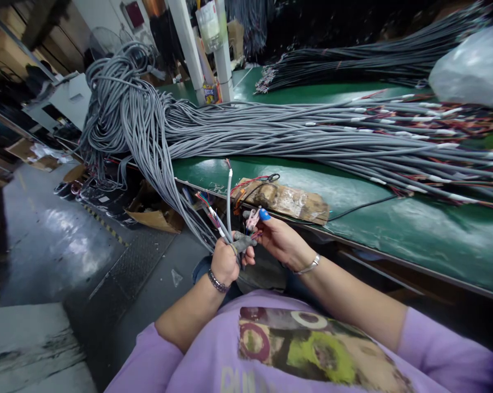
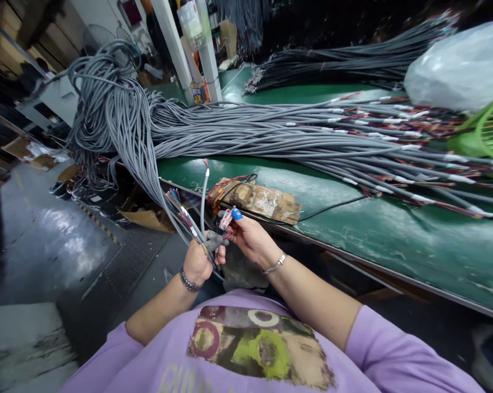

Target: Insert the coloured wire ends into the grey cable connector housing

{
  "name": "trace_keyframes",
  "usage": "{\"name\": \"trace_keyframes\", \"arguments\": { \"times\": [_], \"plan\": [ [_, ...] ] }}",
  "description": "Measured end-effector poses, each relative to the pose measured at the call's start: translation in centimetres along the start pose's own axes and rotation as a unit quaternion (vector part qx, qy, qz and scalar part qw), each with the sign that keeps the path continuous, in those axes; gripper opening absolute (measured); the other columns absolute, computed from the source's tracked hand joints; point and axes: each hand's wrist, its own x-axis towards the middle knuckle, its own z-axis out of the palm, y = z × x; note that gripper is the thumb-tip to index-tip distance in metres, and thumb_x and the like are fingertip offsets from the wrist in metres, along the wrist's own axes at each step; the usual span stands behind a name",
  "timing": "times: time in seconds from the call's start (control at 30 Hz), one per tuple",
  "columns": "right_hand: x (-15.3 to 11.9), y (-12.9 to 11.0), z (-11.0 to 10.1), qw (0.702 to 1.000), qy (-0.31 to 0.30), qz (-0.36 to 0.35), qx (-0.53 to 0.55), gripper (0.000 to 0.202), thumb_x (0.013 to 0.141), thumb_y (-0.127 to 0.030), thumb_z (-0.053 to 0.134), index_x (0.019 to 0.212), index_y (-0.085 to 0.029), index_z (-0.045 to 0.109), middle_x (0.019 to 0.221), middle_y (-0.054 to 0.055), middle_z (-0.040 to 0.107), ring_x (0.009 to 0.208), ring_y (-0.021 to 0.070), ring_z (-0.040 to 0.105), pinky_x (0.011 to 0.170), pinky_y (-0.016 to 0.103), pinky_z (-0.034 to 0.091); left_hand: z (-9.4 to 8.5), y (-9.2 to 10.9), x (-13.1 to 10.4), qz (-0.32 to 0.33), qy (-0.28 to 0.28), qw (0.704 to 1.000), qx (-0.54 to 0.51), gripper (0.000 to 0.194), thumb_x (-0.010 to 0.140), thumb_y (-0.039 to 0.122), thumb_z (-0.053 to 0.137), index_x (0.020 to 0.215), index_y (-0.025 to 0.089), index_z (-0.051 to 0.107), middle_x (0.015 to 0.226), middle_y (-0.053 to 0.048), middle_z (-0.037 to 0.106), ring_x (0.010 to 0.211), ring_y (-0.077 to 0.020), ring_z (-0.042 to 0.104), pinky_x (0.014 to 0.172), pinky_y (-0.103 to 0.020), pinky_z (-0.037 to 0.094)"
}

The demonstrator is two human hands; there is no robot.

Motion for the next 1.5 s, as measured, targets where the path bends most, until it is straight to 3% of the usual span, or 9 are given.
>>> {"name": "trace_keyframes", "arguments": {
  "times": [0.2,0.5,0.73,0.97,1.2,1.5],
  "plan": [
    [0.0,0.2,0.0,1.000,-0.005,-0.010,-0.006,0.032,0.070,-0.047,0.072,0.078,-0.017,0.067,0.066,0.000,0.063,0.057,0.0099,0.052,0.055,0.023,0.044,0.2,-0.1,0.0,-0.013,0.007,1.000,0.008,0.026,0.060,0.035,0.071,0.064,0.014,0.056,0.046,0.000,0.059,0.033,-0.0098,0.051,0.033,-0.018,0.026],
    [-0.3,-0.3,-0.1,0.997,-0.016,0.076,0.015,0.043,0.082,-0.060,0.050,0.079,-0.018,0.062,0.071,0.003,0.064,0.055,0.0106,0.055,0.048,0.022,0.046,-0.3,-0.3,-1.7,0.002,0.014,0.999,0.034,0.030,0.063,0.040,0.071,0.062,0.014,0.056,0.047,0.000,0.059,0.034,-0.0092,0.052,0.034,-0.018,0.027],
    [-0.1,-0.5,-0.3,0.999,0.001,0.017,-0.031,0.028,0.075,-0.044,0.068,0.074,-0.017,0.063,0.066,0.000,0.061,0.055,0.0088,0.053,0.051,0.020,0.047,-0.5,0.1,-1.6,0.000,0.011,1.000,0.020,0.027,0.063,0.037,0.071,0.065,0.013,0.058,0.048,0.000,0.059,0.036,-0.0093,0.052,0.035,-0.018,0.028],
    [0.3,0.4,-1.0,0.994,0.012,-0.068,-0.090,0.043,0.073,-0.059,0.063,0.073,-0.016,0.065,0.067,0.003,0.062,0.058,0.0105,0.054,0.057,0.024,0.047,0.0,0.7,-1.0,-0.003,0.012,1.000,-0.002,0.029,0.061,0.039,0.072,0.066,0.013,0.058,0.047,0.000,0.058,0.035,-0.0093,0.051,0.034,-0.018,0.030],
    [0.8,0.2,-0.2,0.998,-0.053,0.024,0.007,0.042,0.075,-0.057,0.062,0.081,-0.016,0.068,0.069,0.003,0.065,0.056,0.0113,0.054,0.052,0.024,0.045,0.3,0.5,-0.5,-0.003,0.023,1.000,-0.019,0.030,0.057,0.038,0.072,0.064,0.015,0.055,0.047,0.001,0.057,0.036,-0.0085,0.049,0.035,-0.018,0.031],
    [1.1,0.5,0.5,0.999,0.007,0.000,0.040,0.036,0.076,-0.053,0.064,0.076,-0.017,0.068,0.065,0.003,0.065,0.057,0.0125,0.053,0.054,0.025,0.044,0.1,0.1,-0.2,-0.015,0.033,0.999,-0.005,0.030,0.057,0.038,0.072,0.066,0.015,0.055,0.047,0.001,0.057,0.035,-0.0084,0.049,0.035,-0.018,0.029]
  ]
}}
